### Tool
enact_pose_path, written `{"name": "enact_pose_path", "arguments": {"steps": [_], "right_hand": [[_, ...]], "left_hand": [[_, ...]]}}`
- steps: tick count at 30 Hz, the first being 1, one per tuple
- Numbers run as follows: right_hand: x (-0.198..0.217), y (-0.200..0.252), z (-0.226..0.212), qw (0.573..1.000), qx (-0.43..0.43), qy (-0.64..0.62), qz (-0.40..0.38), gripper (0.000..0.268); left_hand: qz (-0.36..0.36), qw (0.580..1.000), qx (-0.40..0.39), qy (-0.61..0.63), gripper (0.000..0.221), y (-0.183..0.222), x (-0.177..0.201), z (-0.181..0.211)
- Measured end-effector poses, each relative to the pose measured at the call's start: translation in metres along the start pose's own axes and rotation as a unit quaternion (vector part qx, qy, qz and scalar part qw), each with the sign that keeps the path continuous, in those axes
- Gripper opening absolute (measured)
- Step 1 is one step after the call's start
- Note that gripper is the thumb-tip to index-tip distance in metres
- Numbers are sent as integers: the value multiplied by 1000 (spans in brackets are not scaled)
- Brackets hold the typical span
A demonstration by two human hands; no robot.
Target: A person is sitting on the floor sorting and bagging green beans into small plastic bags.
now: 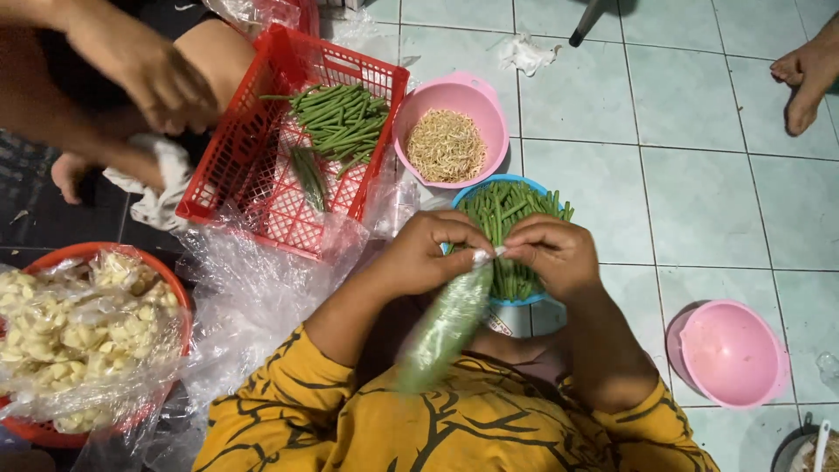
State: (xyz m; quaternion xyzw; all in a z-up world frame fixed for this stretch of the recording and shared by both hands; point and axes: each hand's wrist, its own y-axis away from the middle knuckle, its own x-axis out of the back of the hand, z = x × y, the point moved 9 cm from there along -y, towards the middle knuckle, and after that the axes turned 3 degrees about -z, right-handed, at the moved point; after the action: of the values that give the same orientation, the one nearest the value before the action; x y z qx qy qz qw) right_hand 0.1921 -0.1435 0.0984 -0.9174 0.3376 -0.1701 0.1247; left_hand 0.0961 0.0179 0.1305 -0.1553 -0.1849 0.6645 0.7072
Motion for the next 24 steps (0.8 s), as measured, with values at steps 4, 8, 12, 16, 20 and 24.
{"name": "enact_pose_path", "arguments": {"steps": [4, 8, 12, 16, 20, 24], "right_hand": [[-31, -2, -37, 993, 75, 88, -2, 7], [-42, -4, -48, 959, 106, 255, 59, 24], [-62, 9, -19, 972, 55, 218, 68, 23], [-70, 9, -9, 977, 0, 205, 62, 18], [-77, 17, 22, 976, -85, 198, 35, 25], [-89, 20, 22, 953, -92, 284, 46, 21]], "left_hand": [[44, 993, 105, -3, 9, 16, -2, -14], [144, 977, 156, -33, 14, 38, 0, -59], [274, 933, 232, -16, 14, 70, 2, -103], [321, 896, 296, 85, 16, 83, -5, -118], [362, 842, 348, 195, 18, 108, -15, -145], [372, 825, 376, 197, 20, 116, -16, -149]]}}
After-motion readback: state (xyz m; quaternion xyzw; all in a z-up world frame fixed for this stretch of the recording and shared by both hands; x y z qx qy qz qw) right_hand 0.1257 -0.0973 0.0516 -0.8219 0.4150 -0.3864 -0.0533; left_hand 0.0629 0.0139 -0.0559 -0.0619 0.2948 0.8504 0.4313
